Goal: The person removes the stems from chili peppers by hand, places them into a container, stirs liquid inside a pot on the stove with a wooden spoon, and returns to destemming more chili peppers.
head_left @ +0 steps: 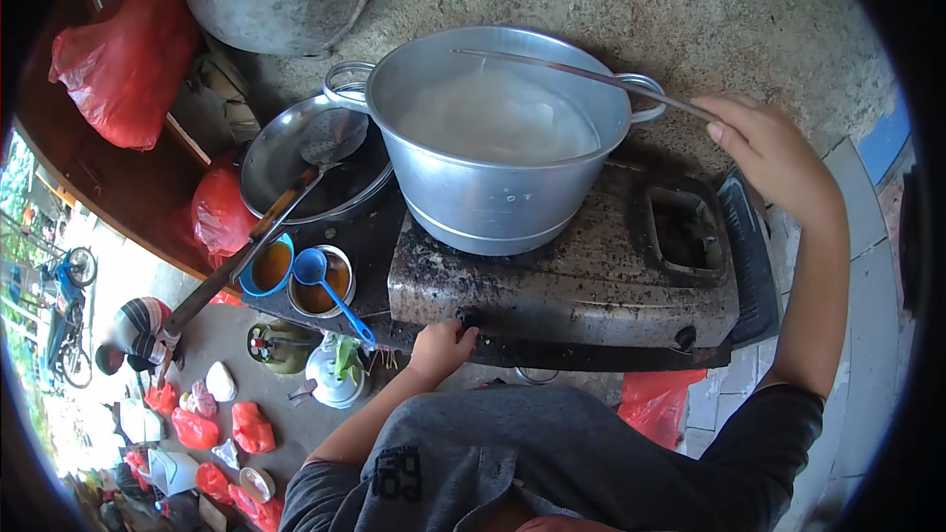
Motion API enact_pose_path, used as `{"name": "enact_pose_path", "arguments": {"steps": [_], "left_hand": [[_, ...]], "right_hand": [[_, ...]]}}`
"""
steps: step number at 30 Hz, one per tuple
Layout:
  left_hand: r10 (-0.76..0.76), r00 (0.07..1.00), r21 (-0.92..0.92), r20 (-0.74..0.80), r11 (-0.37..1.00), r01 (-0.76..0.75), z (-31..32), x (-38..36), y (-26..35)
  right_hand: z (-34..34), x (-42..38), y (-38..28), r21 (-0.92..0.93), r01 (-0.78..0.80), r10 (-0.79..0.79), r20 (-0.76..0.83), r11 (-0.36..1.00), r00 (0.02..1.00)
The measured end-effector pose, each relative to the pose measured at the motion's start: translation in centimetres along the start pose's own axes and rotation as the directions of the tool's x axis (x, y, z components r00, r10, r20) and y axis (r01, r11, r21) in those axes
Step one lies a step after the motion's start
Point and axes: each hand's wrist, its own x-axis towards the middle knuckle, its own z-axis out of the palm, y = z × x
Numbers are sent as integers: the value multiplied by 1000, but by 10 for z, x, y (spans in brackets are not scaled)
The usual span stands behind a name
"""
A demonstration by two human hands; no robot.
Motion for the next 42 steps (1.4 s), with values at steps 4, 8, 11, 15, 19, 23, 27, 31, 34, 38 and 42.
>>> {"name": "enact_pose_path", "arguments": {"steps": [4,8,11,15,19,23,27,31,34,38,42], "left_hand": [[118,991,312,59,941,-130,-12,1,17],[185,974,445,131,867,-225,-15,3,21],[177,971,483,161,844,-234,-13,5,19],[173,976,443,132,870,-214,-15,-2,18],[89,992,338,93,934,-116,-16,-25,4],[-107,982,251,155,966,66,-15,-62,-26],[-309,923,222,229,940,260,-7,-106,-74],[-453,864,116,218,891,438,-4,-162,-126],[-531,840,49,112,847,529,2,-213,-180],[-722,690,-115,-50,691,714,15,-321,-245],[-873,488,-208,-14,480,852,50,-459,-303]], "right_hand": [[27,-13,-8,-15,-98,97,-35,995,995],[54,-20,-11,-43,-115,110,-92,992,990],[63,-21,-15,-9,-184,182,-120,983,976],[72,-18,-14,8,-194,194,-145,981,970],[83,-10,-11,6,-206,205,-143,978,968],[94,-2,-12,0,-198,194,-178,980,965],[100,5,-13,-32,-181,171,-196,983,966],[99,10,-14,-55,-190,180,-150,980,972],[89,7,-8,-210,-191,134,-259,959,957],[84,-3,-80,-171,138,-211,-558,976,803],[124,-28,-245,261,524,-355,-492,811,795]]}}
